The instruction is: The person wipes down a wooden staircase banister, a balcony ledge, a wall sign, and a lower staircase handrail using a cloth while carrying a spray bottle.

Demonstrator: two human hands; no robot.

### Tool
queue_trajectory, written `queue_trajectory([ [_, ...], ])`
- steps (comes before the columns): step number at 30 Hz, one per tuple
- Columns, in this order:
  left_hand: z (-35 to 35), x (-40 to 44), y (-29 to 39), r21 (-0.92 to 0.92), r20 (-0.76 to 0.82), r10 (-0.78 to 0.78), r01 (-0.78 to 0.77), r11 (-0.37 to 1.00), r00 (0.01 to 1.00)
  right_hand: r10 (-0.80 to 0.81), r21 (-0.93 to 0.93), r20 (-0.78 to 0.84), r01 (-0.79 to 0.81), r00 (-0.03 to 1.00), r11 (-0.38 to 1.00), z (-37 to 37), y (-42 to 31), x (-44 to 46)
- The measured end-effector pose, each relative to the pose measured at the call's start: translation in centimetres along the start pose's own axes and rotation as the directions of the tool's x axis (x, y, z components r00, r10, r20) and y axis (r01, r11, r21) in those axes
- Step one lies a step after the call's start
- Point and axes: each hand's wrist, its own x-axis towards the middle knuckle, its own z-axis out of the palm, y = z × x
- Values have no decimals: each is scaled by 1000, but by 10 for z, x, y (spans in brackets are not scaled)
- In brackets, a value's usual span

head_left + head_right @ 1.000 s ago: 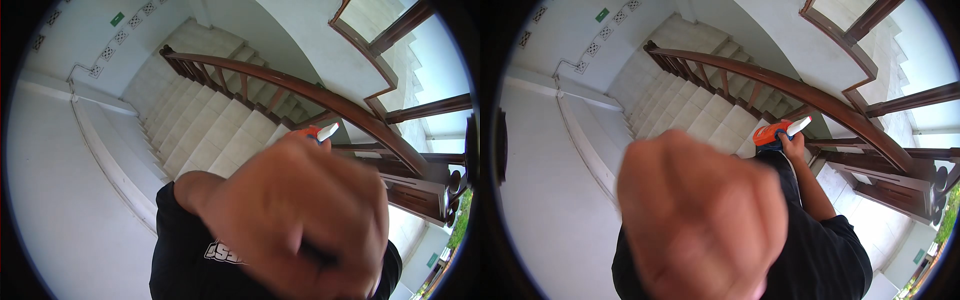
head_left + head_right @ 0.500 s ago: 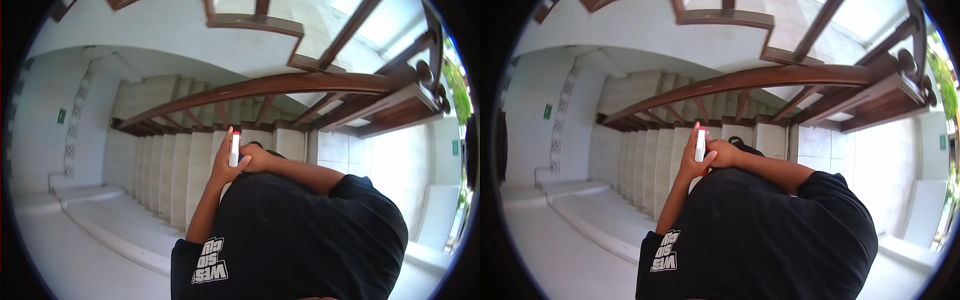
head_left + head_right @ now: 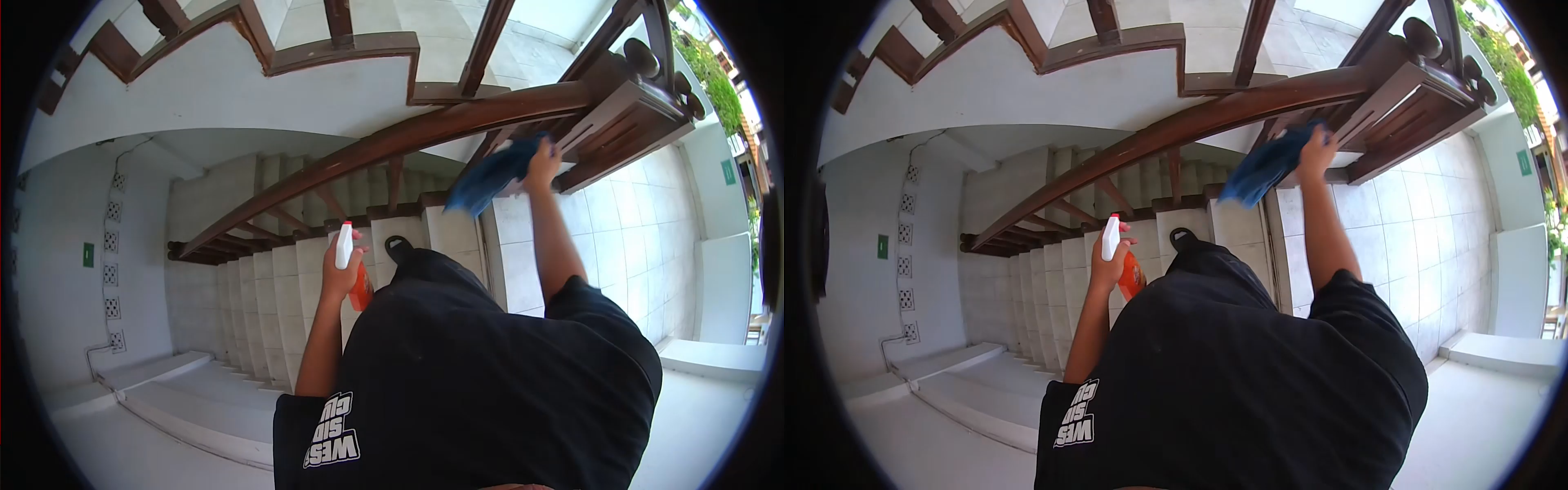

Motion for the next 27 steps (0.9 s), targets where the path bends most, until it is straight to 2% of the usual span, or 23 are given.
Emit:
queue_trajectory([
  [2,-6,-6,-15,-10,-70,-54,53,999,996,197,213,6,-194,980,958,-3,-40,47],
  [4,-12,-13,-24,-26,-110,-93,91,996,990,218,212,-102,-193,971,958,10,-36,93],
  [5,-14,-18,-24,-44,-151,-132,127,991,980,219,210,-99,-195,971,958,15,-42,97],
  [7,-19,-30,-27,-30,-179,-171,169,985,969,298,219,-260,-245,918,945,21,-58,108],
  [8,-22,-38,-33,-23,-224,-185,185,982,957,298,215,-256,-247,920,945,26,-61,110],
  [10,-29,-55,-49,-16,-306,-199,204,979,931,268,152,-392,-226,880,962,34,-63,111],
  [11,-32,-63,-53,-15,-308,-203,208,978,930,270,149,-391,-229,880,962,37,-59,112],
  [13,-36,-80,-60,-64,-408,-292,292,954,865,130,111,-444,-90,887,990,42,-50,115],
  [14,-39,-88,-66,-63,-410,-294,295,954,864,133,110,-443,-93,887,990,42,-48,116],
  [16,-44,-103,-78,-37,-483,-302,326,945,822,8,-32,-420,-24,908,999,40,-43,114],
  [20,-53,-128,-97,-26,-504,-335,374,927,796,-13,-66,-380,-13,925,998,25,-63,91],
  [22,-54,-136,-107,-109,-520,-403,410,906,753,-179,-226,-320,108,930,968,24,-46,92],
  [23,-56,-139,-114,-109,-519,-405,412,905,753,-179,-228,-320,107,930,968,25,-41,90],
  [25,-58,-143,-126,-78,-466,-403,417,905,788,-263,-164,-270,225,926,961,26,-33,88],
  [27,-59,-146,-135,-60,-446,-417,439,897,792,-243,-131,-256,215,936,968,24,-29,93],
])
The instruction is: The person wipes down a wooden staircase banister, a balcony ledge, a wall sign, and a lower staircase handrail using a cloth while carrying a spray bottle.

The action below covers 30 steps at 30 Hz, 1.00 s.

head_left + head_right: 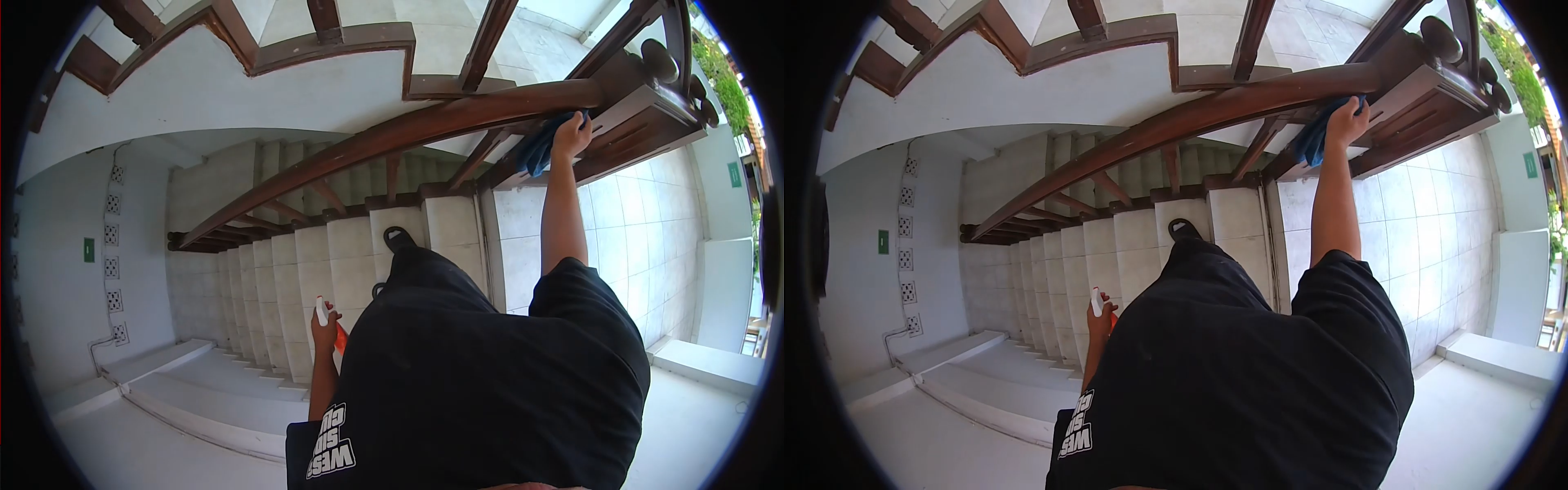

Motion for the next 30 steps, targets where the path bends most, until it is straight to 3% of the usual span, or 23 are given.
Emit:
queue_trajectory([
  [2,-1,-1,-4,29,22,-18,18,999,1000,21,23,21,-22,1000,999,-7,-9,2],
  [4,-3,-3,-7,130,51,-24,18,991,998,215,134,56,-221,975,966,-16,-36,8],
  [6,-6,-6,-12,152,38,-23,17,988,999,217,106,38,-220,975,970,-7,-28,5],
  [8,-7,-11,-22,169,27,-19,14,986,999,-5,30,-17,6,1000,1000,5,-4,-7],
  [9,-9,-15,-28,138,7,-39,37,990,999,-7,28,-17,7,1000,1000,9,4,-16],
  [11,-9,-23,-30,108,-9,-62,63,992,998,-166,8,-8,166,986,986,16,6,-45],
  [12,-8,-30,-27,156,-12,-44,45,987,999,-169,5,-8,169,986,986,16,9,-55],
  [14,-8,-38,-24,203,-12,-25,27,979,1000,-39,-5,165,40,986,999,9,2,-76],
  [15,-9,-41,-24,215,-26,-58,62,975,998,6,103,263,-34,965,994,0,-7,-80],
  [19,-23,-49,-37,233,-88,-90,109,966,992,-31,12,247,29,969,1000,-1,8,-49],
  [21,-35,-49,-45,240,-113,-111,135,961,987,133,71,257,-156,957,985,-6,-19,-52],
  [22,-40,-50,-47,248,-136,-129,160,956,982,131,73,264,-155,956,985,-1,-21,-62],
  [24,-49,-53,-52,229,-166,-104,141,963,981,-136,37,147,132,980,991,12,-14,-92],
  [27,-60,-53,-59,204,-160,-170,201,958,972,-53,132,298,14,953,991,15,-14,-148],
  [30,-62,-55,-55,227,-179,-190,229,947,965,-62,98,376,27,924,995,27,10,-206],
])
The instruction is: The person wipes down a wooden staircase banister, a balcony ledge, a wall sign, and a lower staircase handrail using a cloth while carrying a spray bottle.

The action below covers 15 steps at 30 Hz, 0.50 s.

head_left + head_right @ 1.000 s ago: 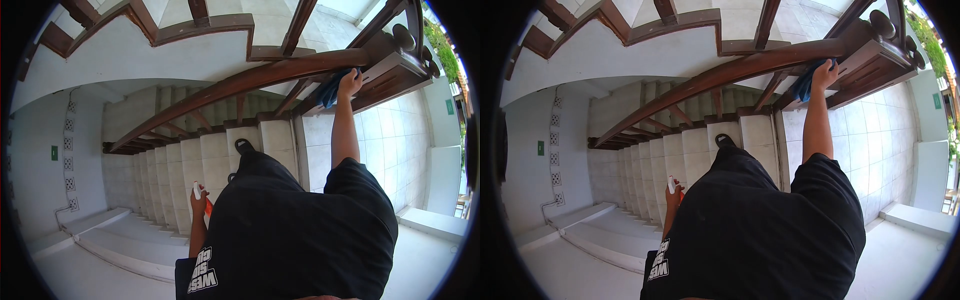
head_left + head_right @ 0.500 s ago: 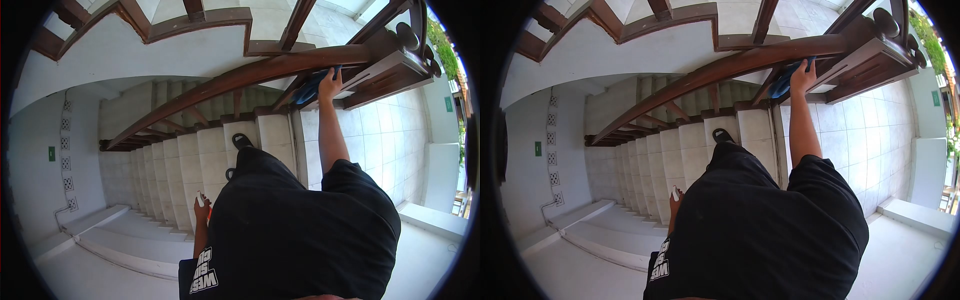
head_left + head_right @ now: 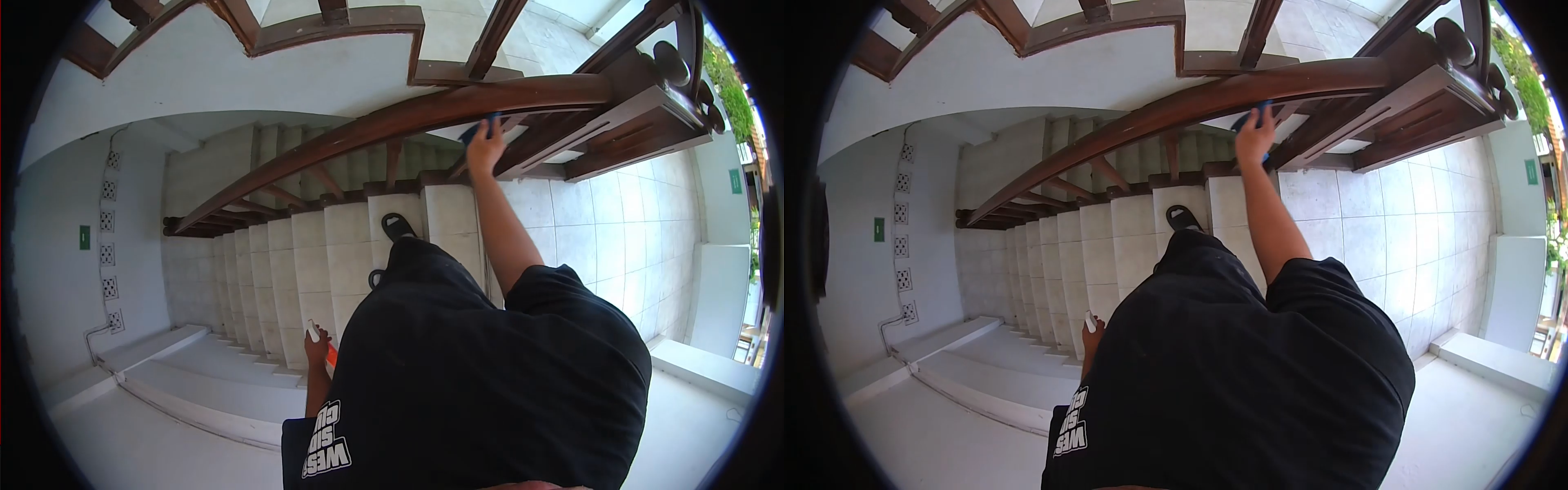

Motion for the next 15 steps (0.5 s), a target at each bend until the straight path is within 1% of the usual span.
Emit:
queue_trajectory([
  [2,0,4,-4,18,19,15,-16,1000,1000,74,54,165,-84,983,995,6,-13,-26],
  [3,0,3,-6,15,12,9,-9,1000,1000,74,56,174,-85,982,995,1,-17,-27],
  [5,0,7,-4,-5,35,15,-15,1000,999,106,-20,268,-105,957,994,-11,-25,-14],
  [6,-1,9,-6,-4,31,16,-16,1000,999,108,-17,269,-107,957,994,-15,-23,-10],
  [8,3,19,-20,-129,48,49,-43,991,998,53,94,250,-79,967,992,-18,-4,6],
  [9,3,18,-14,-133,42,47,-41,990,998,80,145,214,-112,974,983,-19,6,17],
  [10,5,13,-3,-78,34,67,-64,995,997,110,194,180,-145,978,970,-20,15,27],
  [11,6,11,0,-23,28,86,-85,996,996,111,194,189,-148,976,970,-21,19,35],
  [12,7,9,2,-22,23,79,-79,997,997,116,227,116,-140,986,964,-20,24,42],
  [13,9,12,-1,-75,19,38,-37,996,999,124,260,41,-131,991,957,-18,24,44],
  [14,9,14,-1,-129,17,-2,4,992,1000,128,260,47,-136,991,956,-17,16,42],
  [15,9,14,-1,-127,12,-6,7,992,1000,138,267,90,-158,986,951,-17,8,40],
])
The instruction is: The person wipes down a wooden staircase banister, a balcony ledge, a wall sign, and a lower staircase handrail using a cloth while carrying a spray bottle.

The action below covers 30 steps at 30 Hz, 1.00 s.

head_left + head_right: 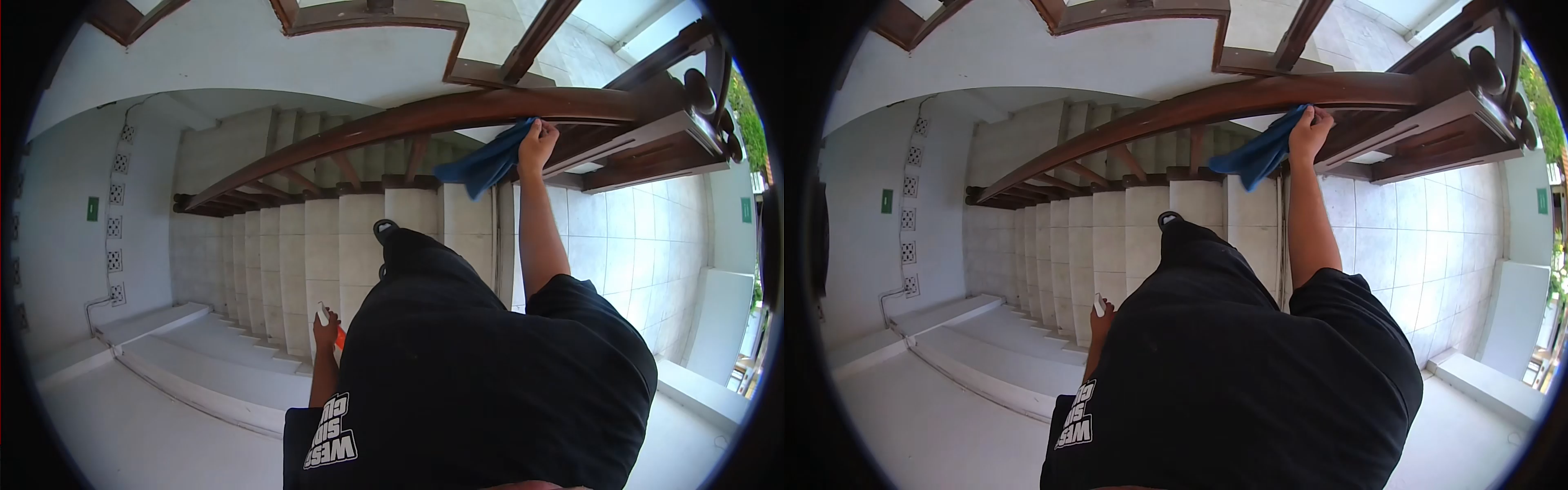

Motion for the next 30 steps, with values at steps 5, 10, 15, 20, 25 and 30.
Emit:
queue_trajectory([
  [5,-6,-2,19,77,-43,30,-27,997,999,-23,59,-177,34,984,998,33,-2,-24],
  [10,-41,53,-8,274,-9,161,-153,949,987,-105,-166,-201,72,974,984,59,-6,-70],
  [15,-66,105,58,484,102,274,-288,827,956,-77,-115,-127,62,989,991,64,-8,-86],
  [20,-44,131,182,394,122,195,-228,890,973,9,-98,-44,-13,999,995,49,-9,-70],
  [25,-29,201,205,174,147,231,-255,951,962,41,-76,-129,-51,991,996,62,-11,-76],
  [30,-21,235,213,178,236,290,-335,925,927,-55,-157,-128,34,990,987,58,-9,-72],
])
